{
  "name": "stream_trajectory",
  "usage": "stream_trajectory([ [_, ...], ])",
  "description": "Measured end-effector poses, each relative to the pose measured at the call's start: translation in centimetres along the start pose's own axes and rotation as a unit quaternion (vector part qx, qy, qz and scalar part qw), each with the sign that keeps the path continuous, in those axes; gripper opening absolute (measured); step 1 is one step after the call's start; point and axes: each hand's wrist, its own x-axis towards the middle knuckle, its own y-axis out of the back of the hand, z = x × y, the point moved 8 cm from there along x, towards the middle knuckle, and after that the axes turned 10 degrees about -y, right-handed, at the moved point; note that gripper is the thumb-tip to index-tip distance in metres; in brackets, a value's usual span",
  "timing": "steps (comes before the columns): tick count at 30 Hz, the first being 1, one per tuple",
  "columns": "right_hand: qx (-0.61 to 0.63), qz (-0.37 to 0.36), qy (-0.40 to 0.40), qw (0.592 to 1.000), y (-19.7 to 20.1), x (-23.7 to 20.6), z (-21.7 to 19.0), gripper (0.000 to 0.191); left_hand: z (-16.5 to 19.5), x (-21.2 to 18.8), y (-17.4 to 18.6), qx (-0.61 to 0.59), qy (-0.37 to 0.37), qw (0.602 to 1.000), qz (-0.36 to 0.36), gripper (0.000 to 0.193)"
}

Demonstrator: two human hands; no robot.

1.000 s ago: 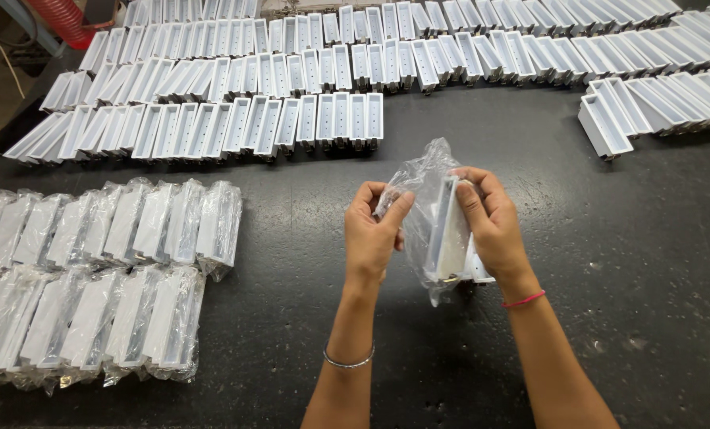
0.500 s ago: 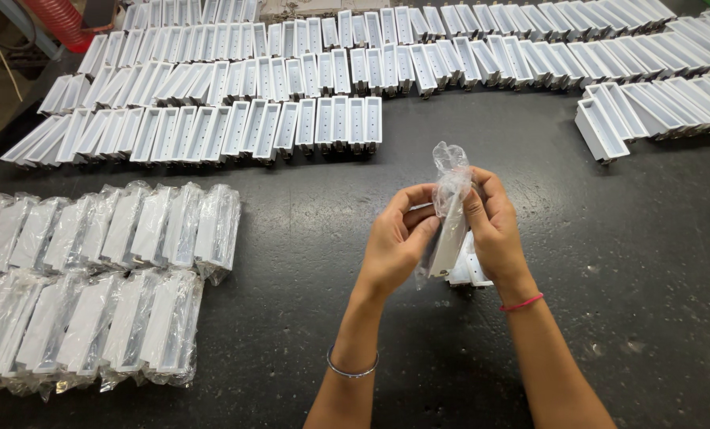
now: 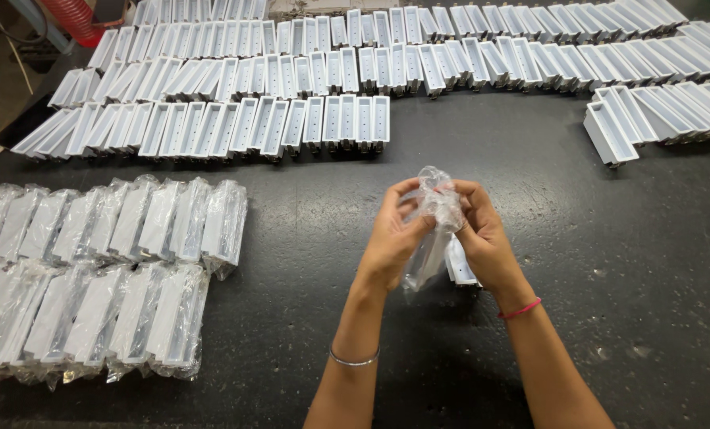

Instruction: The person wraps individual white plastic components in clear plastic bags by hand. They pick up a component, place it into a bag, fold the bag around it, and set the wrapped item aside. The process is repeated multiple times.

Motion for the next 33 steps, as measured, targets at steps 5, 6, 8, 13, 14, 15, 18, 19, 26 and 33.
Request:
stream_trajectory([
  [5, -0.023, -0.001, 0.041, 0.999, 0.1, 0.2, -1.6, 0.030, -0.5, -0.3, -0.6, 0.017, -0.026, 0.999, -0.023, 0.043],
  [6, -0.032, -0.001, 0.044, 0.999, 0.3, 0.3, -1.9, 0.031, -0.4, -0.4, -0.8, 0.022, -0.038, 0.999, -0.016, 0.039],
  [8, -0.051, 0.000, 0.050, 0.997, 0.8, 0.2, -2.7, 0.032, 0.4, -0.5, -0.8, 0.136, -0.078, 0.988, -0.002, 0.032],
  [13, 0.035, -0.038, -0.052, 0.997, 2.1, 0.1, -2.5, 0.048, 2.3, -0.7, -0.6, 0.246, -0.108, 0.963, 0.023, 0.025],
  [14, 0.026, -0.054, -0.040, 0.997, 2.2, 0.1, -2.7, 0.050, 2.5, -0.8, -0.6, 0.262, -0.108, 0.959, 0.026, 0.025],
  [15, 0.012, -0.043, -0.043, 0.998, 2.4, 0.2, -2.5, 0.049, 2.7, -0.8, -0.6, 0.278, -0.108, 0.954, 0.030, 0.025],
  [18, -0.023, -0.015, -0.029, 0.999, 2.9, 0.4, -2.0, 0.044, 1.7, -1.0, -0.8, 0.329, -0.025, 0.944, 0.028, 0.024],
  [19, -0.031, -0.008, -0.008, 0.999, 2.9, 0.4, -2.0, 0.042, 2.1, -1.0, -1.3, 0.352, -0.060, 0.934, 0.013, 0.024],
  [26, -0.116, 0.018, -0.002, 0.993, 3.7, 0.2, -2.0, 0.037, 3.8, -1.8, -3.1, 0.431, -0.225, 0.873, -0.035, 0.023],
  [33, -0.284, 0.018, -0.001, 0.959, 2.9, -0.8, -3.9, 0.040, 4.5, -2.2, -3.7, 0.445, -0.306, 0.841, -0.045, 0.025],
])
